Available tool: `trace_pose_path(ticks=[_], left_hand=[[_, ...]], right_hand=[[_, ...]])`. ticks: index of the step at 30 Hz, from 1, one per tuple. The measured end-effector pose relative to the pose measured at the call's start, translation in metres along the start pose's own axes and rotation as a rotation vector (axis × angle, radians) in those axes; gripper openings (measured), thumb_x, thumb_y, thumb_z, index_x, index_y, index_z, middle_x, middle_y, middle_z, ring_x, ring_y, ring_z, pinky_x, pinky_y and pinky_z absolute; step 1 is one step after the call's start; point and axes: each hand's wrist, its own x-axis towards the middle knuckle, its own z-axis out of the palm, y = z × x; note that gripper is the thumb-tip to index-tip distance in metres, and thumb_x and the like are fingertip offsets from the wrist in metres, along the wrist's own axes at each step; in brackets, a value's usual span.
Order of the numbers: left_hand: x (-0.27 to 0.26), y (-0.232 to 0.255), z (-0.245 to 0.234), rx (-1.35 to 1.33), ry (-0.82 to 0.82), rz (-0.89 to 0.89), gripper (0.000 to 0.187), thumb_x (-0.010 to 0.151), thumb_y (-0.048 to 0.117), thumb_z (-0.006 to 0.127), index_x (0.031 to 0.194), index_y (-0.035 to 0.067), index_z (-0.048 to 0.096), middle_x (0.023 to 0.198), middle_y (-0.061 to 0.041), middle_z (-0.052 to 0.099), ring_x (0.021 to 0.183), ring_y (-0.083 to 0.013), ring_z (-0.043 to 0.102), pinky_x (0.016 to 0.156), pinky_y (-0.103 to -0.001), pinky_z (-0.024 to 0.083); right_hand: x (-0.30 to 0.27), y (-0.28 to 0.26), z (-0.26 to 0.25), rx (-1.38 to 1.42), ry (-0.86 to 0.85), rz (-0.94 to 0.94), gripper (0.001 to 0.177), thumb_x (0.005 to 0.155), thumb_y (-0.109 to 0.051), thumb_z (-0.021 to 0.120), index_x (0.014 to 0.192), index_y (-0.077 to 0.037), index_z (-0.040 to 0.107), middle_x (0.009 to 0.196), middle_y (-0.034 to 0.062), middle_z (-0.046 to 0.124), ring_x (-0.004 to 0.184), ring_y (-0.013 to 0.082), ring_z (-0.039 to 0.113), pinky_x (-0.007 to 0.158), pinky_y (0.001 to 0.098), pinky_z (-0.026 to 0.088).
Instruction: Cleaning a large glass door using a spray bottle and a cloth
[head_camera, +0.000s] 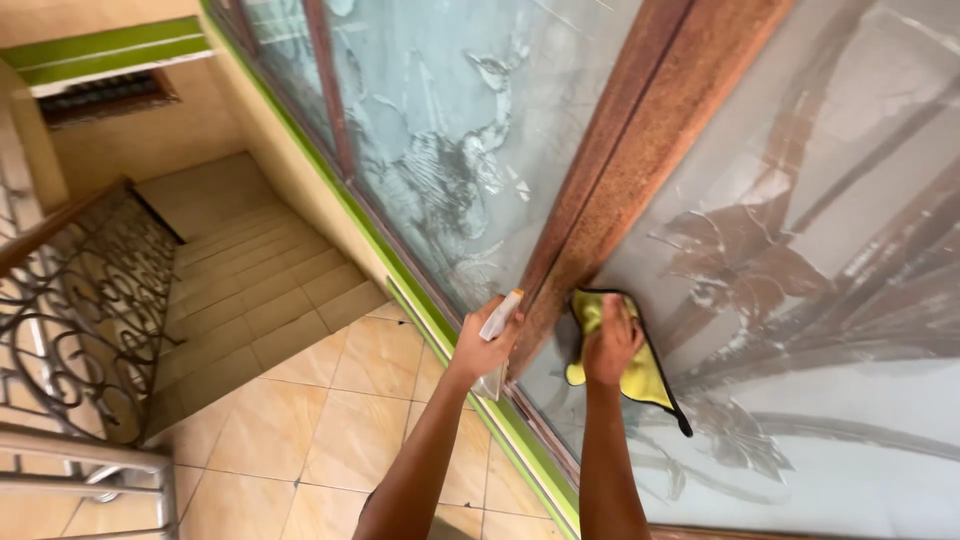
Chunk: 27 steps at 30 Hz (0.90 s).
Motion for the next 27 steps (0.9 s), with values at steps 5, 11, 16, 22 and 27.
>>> trace_pose_path(ticks=[5,11,16,22,27], left_hand=[[0.012,-0.047,-0.026,0.054,0.045,-0.001,0.014,0.089,0.022,0.069,0.077,0.015,0.067,0.048,-0.005,0.063,0.044,-0.0168,0.062,0.046,-0.027,0.046],[0.101,-0.080,-0.051,-0.003,0.109,0.076,0.016,0.088,0.024,0.069,0.083,0.010,0.063,0.054,-0.012,0.059,0.052,-0.0201,0.055,0.050,-0.036,0.044],[0.191,-0.122,-0.057,0.190,0.068,0.022,0.021,0.090,0.033,0.066,0.083,0.014,0.060,0.059,-0.021,0.060,0.060,-0.0428,0.065,0.054,-0.046,0.049],[0.266,-0.147,-0.076,0.384,-0.110,0.003,0.025,0.090,0.047,0.063,0.085,0.023,0.063,0.057,-0.013,0.063,0.067,-0.0421,0.070,0.061,-0.051,0.055],[0.289,-0.150,-0.118,0.158,-0.176,0.084,0.020,0.087,0.034,0.070,0.080,0.017,0.064,0.055,-0.018,0.060,0.059,-0.0403,0.068,0.053,-0.046,0.051]], right_hand=[[0.036,-0.039,0.036,0.211,0.241,0.071,0.083,0.072,0.017,0.044,0.154,0.013,0.039,0.145,0.0306,0.056,0.133,0.0486,0.051,0.114,0.0611,0.030],[0.103,-0.089,0.093,0.352,0.368,-0.078,0.070,0.072,0.019,0.041,0.141,0.016,0.051,0.139,0.0365,0.056,0.132,0.0598,0.047,0.108,0.0680,0.036],[0.147,-0.136,0.117,0.292,0.061,-0.108,0.049,0.074,0.015,0.041,0.118,0.013,0.061,0.139,0.0309,0.059,0.140,0.0511,0.045,0.112,0.0660,0.032],[0.162,-0.161,0.176,0.220,0.038,0.182,0.051,0.091,0.012,0.040,0.137,0.000,0.058,0.158,0.0255,0.044,0.148,0.0443,0.032,0.119,0.0494,0.032],[0.152,-0.152,0.234,-0.208,-0.344,0.391,0.083,0.087,-0.007,0.062,0.162,-0.024,0.033,0.161,0.0198,0.039,0.149,0.0440,0.030,0.118,0.0664,0.017]])
